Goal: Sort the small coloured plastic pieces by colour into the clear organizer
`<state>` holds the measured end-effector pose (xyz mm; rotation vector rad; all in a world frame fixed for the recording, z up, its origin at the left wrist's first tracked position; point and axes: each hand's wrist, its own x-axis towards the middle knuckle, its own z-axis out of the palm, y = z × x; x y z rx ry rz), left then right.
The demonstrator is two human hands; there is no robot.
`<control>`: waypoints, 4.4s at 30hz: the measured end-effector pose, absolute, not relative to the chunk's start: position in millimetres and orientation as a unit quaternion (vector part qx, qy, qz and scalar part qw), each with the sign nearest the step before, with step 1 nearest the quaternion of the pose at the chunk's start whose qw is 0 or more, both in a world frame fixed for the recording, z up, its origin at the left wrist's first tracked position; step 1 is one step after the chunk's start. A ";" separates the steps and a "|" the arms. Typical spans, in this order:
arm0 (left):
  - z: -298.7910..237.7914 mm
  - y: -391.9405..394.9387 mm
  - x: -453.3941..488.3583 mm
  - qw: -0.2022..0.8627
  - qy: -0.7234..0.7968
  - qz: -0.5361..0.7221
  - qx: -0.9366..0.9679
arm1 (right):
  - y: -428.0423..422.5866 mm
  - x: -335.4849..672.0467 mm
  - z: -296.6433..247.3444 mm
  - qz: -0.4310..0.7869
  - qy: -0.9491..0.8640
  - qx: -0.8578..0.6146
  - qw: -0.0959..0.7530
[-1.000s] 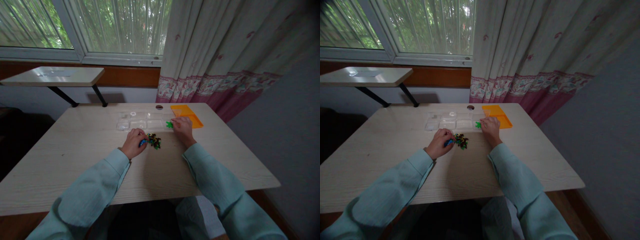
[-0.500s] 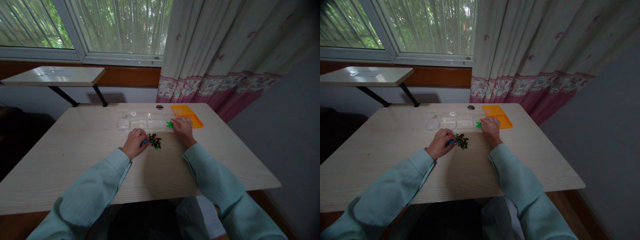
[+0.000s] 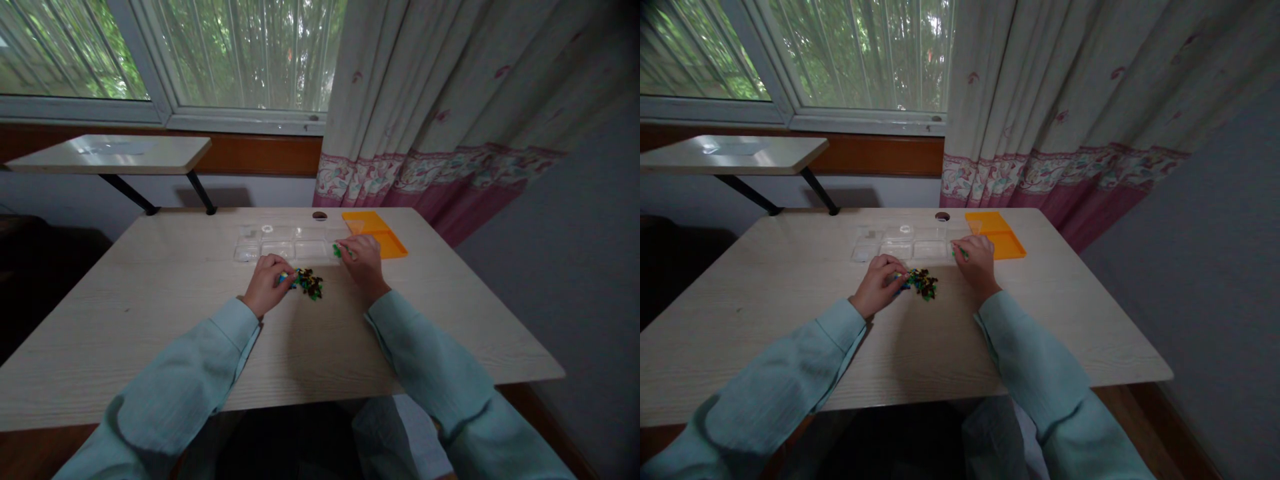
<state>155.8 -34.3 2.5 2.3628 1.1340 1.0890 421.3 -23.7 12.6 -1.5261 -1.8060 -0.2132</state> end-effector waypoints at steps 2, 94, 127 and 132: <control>2.2 -33.2 155.4 0.173 0.398 0.399 0.808 | -32.7 404.8 16.8 -0.069 -0.745 -0.549 0.374; 7.2 -40.1 153.8 0.087 0.403 0.275 0.868 | -13.9 436.3 3.8 -0.101 -0.705 -0.603 0.358; 8.5 -43.9 161.5 0.076 0.412 0.272 0.866 | -17.4 429.1 6.6 -0.089 -0.714 -0.597 0.355; 3.5 -37.6 157.3 0.095 0.419 0.299 0.852 | -20.4 424.3 7.1 -0.086 -0.724 -0.584 0.357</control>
